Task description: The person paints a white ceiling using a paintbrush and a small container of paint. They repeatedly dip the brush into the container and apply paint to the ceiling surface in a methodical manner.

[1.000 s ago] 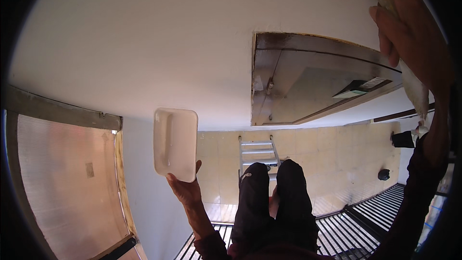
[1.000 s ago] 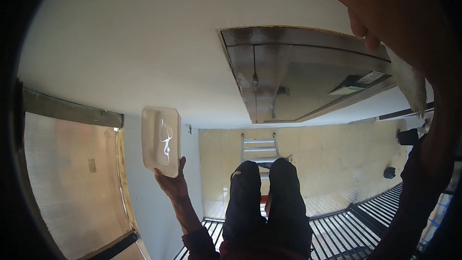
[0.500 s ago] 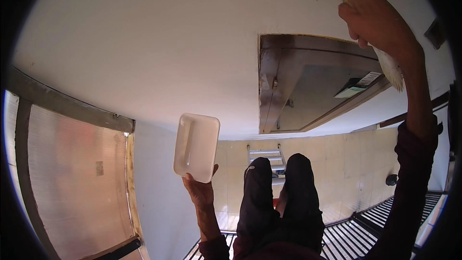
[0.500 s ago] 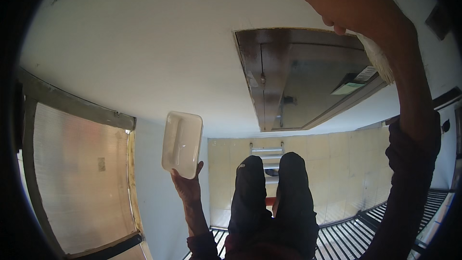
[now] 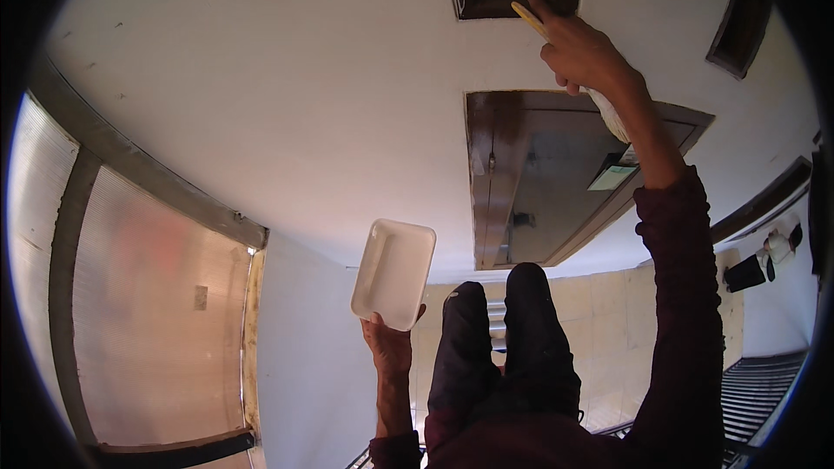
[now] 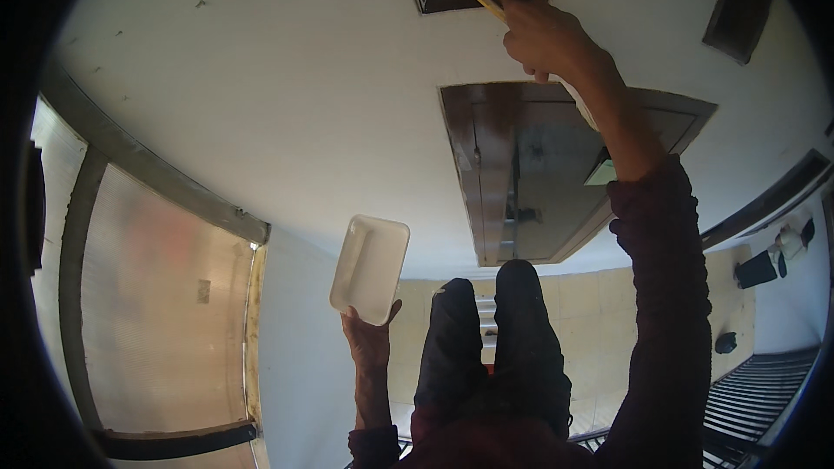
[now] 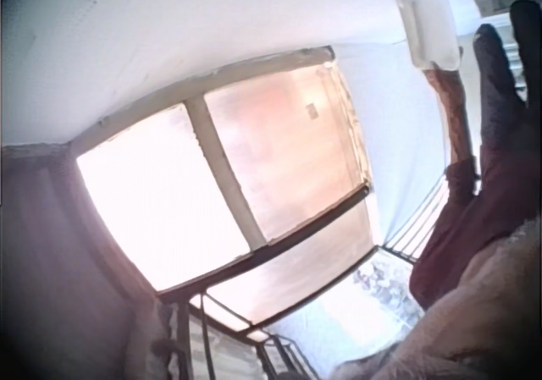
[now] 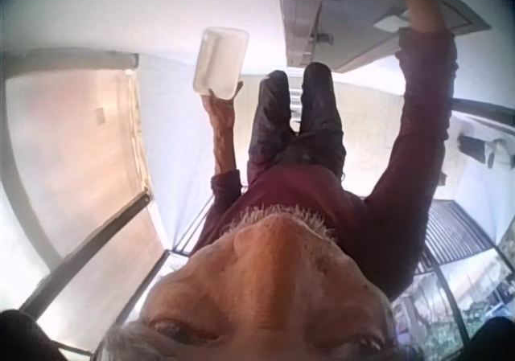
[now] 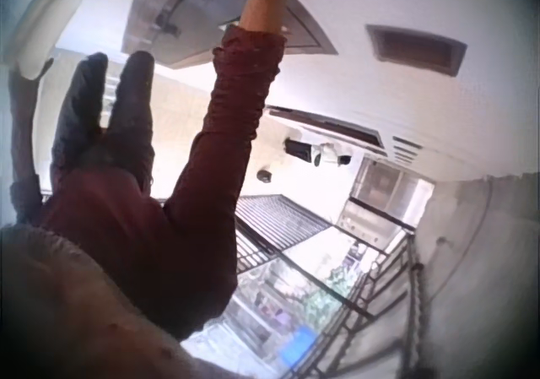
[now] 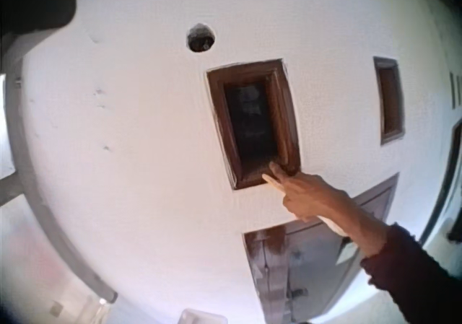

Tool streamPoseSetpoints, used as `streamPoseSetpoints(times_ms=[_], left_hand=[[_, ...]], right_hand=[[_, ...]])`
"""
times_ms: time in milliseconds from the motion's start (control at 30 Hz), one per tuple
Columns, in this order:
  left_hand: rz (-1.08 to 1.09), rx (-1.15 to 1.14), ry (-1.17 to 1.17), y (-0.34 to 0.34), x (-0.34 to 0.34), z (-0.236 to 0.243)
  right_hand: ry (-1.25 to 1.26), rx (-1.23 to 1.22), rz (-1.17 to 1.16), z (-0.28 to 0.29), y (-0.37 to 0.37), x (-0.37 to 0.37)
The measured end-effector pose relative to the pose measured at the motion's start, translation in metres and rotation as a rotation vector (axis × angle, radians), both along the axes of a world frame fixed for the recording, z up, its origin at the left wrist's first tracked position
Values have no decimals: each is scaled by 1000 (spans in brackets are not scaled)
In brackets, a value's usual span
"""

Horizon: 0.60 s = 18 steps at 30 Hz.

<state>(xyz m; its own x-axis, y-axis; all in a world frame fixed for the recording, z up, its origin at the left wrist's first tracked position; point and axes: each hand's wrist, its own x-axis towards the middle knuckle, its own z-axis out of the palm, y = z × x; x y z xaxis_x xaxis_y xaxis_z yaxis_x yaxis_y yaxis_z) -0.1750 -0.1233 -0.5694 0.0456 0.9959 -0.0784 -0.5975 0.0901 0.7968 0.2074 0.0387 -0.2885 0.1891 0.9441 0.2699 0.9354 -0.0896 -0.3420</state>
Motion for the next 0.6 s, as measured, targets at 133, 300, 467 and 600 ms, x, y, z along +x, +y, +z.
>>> streamPoseSetpoints(times_ms=[133,300,467,600], left_hand=[[1,27,-12,-6,9,-1],[5,52,-43,-27,19,5],[-58,75,-85,-41,30,-2],[-65,71,-132,-51,43,-12]], right_hand=[[-48,-104,2,15,-3,-3],[-58,-104,14,12,-5,-5],[-35,-117,15,22,-9,-7],[-52,-138,13,22,-11,-7]])
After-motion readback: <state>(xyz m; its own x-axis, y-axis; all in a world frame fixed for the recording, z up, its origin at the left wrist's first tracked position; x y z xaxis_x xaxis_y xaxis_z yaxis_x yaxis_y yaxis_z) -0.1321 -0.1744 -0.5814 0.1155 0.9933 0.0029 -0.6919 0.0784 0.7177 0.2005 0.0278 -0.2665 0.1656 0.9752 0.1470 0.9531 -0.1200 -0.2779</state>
